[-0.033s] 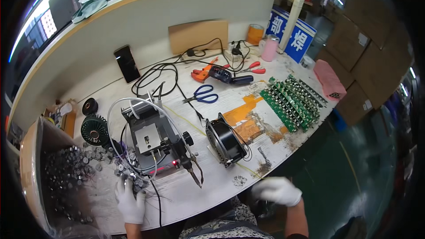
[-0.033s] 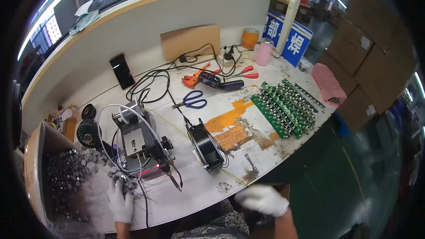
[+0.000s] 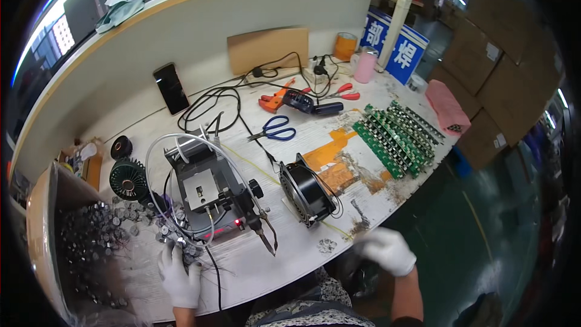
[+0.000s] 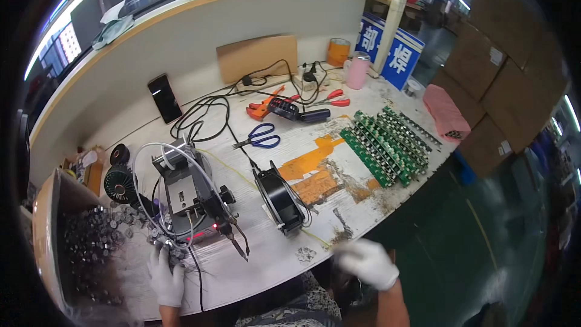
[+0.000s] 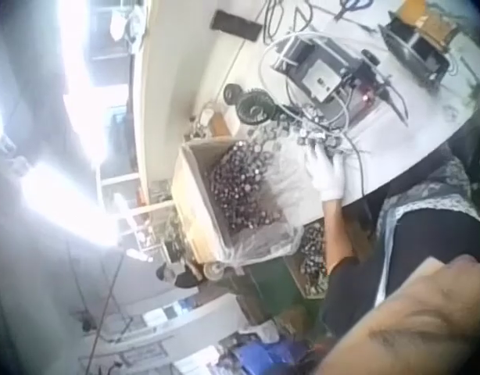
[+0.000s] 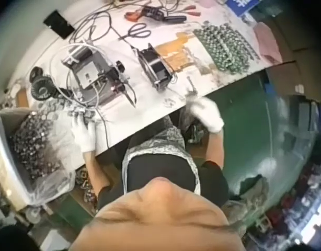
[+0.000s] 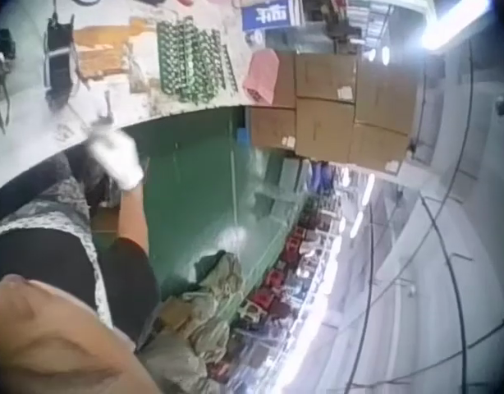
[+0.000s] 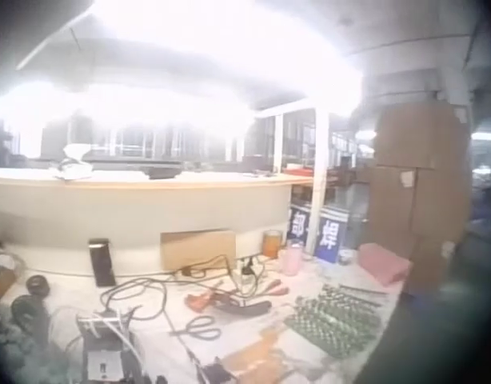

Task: The person solders electronic components onto printed circuit boards using a soldering iron and solder wire.

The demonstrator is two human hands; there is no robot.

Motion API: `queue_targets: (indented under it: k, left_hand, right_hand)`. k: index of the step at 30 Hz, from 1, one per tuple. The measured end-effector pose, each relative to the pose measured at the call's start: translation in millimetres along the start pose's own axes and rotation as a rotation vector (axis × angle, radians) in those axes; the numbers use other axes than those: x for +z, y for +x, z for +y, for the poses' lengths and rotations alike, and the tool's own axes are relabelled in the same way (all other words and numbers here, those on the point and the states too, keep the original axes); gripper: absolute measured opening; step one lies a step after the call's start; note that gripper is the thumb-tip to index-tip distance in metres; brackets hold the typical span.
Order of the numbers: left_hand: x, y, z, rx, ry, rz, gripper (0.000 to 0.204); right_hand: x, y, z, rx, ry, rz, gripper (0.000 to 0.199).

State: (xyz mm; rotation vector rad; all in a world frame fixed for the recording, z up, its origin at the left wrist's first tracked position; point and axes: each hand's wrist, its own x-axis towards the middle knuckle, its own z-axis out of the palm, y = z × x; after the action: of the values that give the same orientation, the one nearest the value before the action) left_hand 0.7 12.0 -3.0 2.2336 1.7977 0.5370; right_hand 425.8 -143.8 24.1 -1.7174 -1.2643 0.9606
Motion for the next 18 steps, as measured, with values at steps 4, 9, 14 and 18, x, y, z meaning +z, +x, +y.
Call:
queue_targets:
  k: [4,9,14,18]
  left_hand:
    - [15.6,-39.9,31.4,0.001,-0.011,0.074,0.06]
    - [23.1,-44.1,31.9,0.029,-0.022,0.125,0.058]
    - [23.0,-43.8,31.7,0.046,-0.034,0.159,0.053]
    - [19.7,-44.1,36.7,0.044,0.011,0.143,0.052]
  right_hand:
    - [-45.1,32.2,26.7,-0.144,-0.66,0.838,0.029]
    - [-78.8,88.5,37.0,-0.107,-1.037,1.1,0.064]
    - [-94.9,112.7,50.1,-0.199,-1.046,0.921,0.059]
    - [-93.1,112.9,44.8,-0.139,-0.995,0.943,0.047]
